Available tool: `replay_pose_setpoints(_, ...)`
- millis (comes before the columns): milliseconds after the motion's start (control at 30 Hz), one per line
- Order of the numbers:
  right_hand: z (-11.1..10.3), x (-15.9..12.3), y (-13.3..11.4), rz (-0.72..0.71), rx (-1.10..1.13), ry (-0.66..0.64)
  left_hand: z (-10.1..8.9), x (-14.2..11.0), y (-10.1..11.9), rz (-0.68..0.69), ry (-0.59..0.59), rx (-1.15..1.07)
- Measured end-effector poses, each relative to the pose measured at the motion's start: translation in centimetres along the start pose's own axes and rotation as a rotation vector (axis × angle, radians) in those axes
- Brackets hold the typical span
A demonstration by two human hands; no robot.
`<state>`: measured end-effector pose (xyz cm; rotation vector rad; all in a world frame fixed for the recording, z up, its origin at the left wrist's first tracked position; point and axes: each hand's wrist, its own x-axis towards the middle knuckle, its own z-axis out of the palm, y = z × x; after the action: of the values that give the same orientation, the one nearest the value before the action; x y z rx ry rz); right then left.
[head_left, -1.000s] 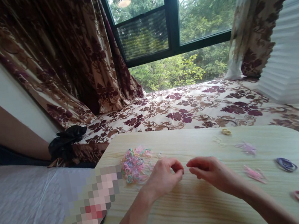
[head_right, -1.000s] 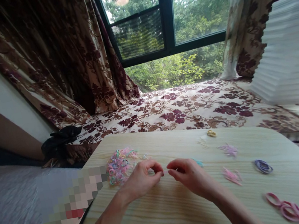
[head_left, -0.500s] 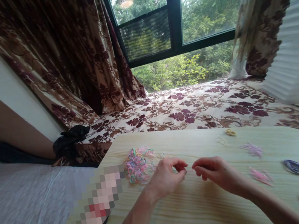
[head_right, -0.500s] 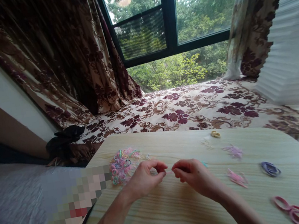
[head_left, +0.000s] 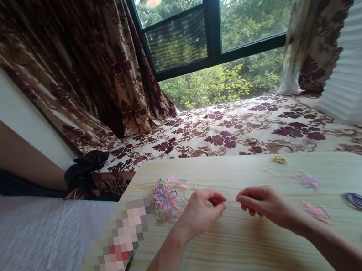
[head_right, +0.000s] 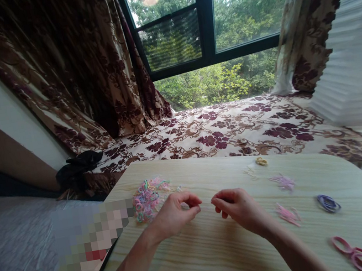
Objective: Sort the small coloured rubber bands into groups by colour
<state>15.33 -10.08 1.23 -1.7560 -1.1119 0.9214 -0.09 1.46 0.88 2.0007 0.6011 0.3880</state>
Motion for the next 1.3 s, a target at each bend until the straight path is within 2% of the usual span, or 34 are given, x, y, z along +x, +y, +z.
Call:
replay_pose_setpoints(133,-0.5,-0.2,-0.2,0.008,-0.038,-0.017,-0.1,0.0,0.0,-0.021,0.017,0.020)
replay_pose_setpoints(233,-1.7,-0.4,-0.4,0.028,-0.097,-0.027,-0.1,0.0,-0.1,-0.018,0.016,0.026)
replay_pose_setpoints(400,-5.8,-1.4,-0.4,0.090,-0.283,-0.027,0.7,0.0,0.2,0.034,0.072,0.021)
replay_pose_setpoints(533,-9.4,-2.8,0.5,0.130,-0.440,0.032,1.6,-0.2,0.6,0.091,0.111,0.023)
replay_pose_setpoints(700,-11.5,-3.9,2.0,0.238,-0.581,0.059,1.9,-0.2,0.5,0.072,0.104,0.041)
replay_pose_setpoints(833,-11.7,-4.0,2.3,0.322,-0.668,0.052,1.8,-0.1,0.3,0.065,0.104,0.050)
replay_pose_setpoints(933,-12.0,-4.2,2.1,0.374,-0.722,0.098,1.9,-0.1,0.3,0.065,0.106,0.049)
replay_pose_setpoints(1067,-12.4,-4.6,1.9,0.357,-0.754,0.144,2.0,-0.1,0.4,0.066,0.109,0.037)
replay_pose_setpoints(1167,-11.2,-4.2,1.1,0.224,-0.709,0.172,2.1,-0.2,0.5,0.066,0.116,0.022)
replay_pose_setpoints(1300,-6.6,-2.8,-0.5,-0.063,-0.482,0.113,2.1,-0.3,0.9,0.067,0.123,-0.015)
